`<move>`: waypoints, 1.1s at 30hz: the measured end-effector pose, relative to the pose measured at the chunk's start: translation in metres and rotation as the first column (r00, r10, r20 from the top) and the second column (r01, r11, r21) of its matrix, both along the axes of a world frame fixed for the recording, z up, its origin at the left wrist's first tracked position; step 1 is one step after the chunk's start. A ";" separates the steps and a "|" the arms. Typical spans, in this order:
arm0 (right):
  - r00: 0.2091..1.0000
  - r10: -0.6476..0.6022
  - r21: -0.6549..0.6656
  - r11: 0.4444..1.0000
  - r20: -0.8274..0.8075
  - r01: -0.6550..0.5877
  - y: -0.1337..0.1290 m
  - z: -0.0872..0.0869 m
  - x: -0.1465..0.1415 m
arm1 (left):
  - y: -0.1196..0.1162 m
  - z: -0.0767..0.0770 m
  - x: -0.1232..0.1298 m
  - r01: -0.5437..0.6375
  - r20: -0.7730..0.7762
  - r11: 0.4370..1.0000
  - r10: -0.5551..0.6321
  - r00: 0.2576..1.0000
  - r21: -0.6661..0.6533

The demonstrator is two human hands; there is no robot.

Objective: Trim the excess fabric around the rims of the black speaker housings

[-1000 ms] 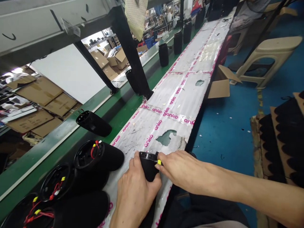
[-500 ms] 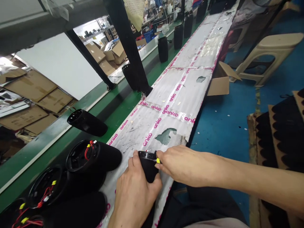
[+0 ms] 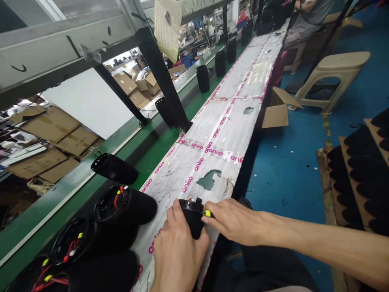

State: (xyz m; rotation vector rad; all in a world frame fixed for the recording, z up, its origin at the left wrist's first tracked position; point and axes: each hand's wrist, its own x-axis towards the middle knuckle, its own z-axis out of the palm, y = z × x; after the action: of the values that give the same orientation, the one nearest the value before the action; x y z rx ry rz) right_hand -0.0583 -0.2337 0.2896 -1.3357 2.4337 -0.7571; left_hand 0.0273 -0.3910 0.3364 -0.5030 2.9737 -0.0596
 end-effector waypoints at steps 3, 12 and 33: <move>0.998 -0.047 -0.058 0.997 0.033 0.049 0.002 -0.002 0.000 | 0.001 0.001 -0.001 -0.003 0.010 1.000 0.003 1.000 0.029; 0.985 0.009 0.062 0.998 -0.170 0.001 -0.002 0.015 0.001 | 0.008 -0.002 0.000 -0.025 -0.008 1.000 0.025 1.000 -0.015; 0.965 0.088 0.100 0.993 -0.249 -0.065 0.000 0.016 -0.002 | 0.012 -0.004 0.001 0.000 -0.003 0.999 -0.001 1.000 -0.040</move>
State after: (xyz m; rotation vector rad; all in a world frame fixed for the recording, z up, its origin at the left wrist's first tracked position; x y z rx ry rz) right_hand -0.0599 -0.2340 0.3058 -1.5651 2.5538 -0.4752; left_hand 0.0283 -0.3791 0.3326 -0.5077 2.9811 -0.1192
